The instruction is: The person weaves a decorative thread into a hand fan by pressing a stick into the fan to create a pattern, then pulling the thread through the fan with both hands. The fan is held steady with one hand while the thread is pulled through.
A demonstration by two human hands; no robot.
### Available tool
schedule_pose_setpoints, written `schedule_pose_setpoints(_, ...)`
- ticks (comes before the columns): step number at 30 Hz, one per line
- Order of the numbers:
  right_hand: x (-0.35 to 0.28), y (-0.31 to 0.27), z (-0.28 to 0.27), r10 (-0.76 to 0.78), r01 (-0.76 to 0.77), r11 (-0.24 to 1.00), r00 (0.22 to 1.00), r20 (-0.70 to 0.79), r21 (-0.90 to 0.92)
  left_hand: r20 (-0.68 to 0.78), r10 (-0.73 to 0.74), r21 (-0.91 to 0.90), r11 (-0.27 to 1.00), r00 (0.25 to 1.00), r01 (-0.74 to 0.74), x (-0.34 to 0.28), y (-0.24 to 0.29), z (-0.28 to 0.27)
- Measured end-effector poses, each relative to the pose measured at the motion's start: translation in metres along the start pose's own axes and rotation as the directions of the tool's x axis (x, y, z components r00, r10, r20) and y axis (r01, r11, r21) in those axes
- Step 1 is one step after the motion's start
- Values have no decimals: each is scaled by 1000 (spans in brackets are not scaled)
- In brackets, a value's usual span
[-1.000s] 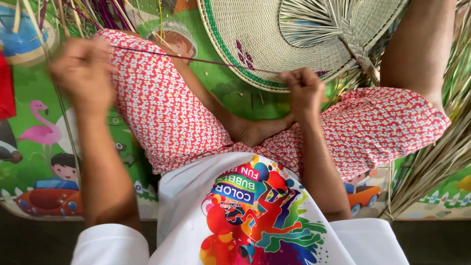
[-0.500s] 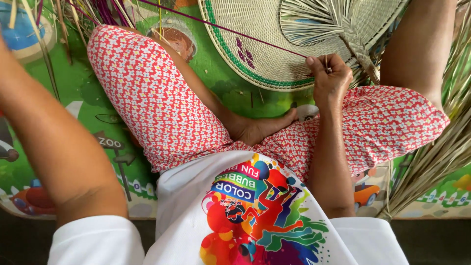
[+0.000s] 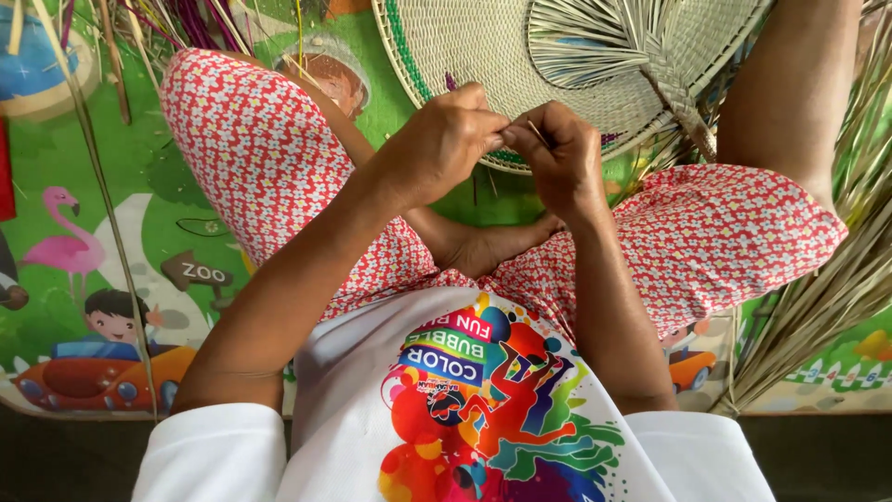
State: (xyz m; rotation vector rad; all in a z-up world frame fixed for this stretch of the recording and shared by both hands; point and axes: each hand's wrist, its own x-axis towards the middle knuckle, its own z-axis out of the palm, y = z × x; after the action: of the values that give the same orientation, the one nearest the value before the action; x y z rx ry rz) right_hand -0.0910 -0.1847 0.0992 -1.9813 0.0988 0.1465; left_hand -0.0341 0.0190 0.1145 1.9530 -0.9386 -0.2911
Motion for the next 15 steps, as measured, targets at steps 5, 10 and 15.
schedule_pose_setpoints(5,20,57,-37,-59,35,975,993,-103,-219,-29,-331,131,934,943,332,-22,-40,-8)
schedule_pose_setpoints(10,40,141,-108,213,-429,709,887,-409,-560,48,-773,182,630,633,755,-37,-78,-16)
schedule_pose_setpoints(15,43,165,-125,439,-610,615,791,-426,-500,55,-850,143,525,523,839,-27,-107,6)
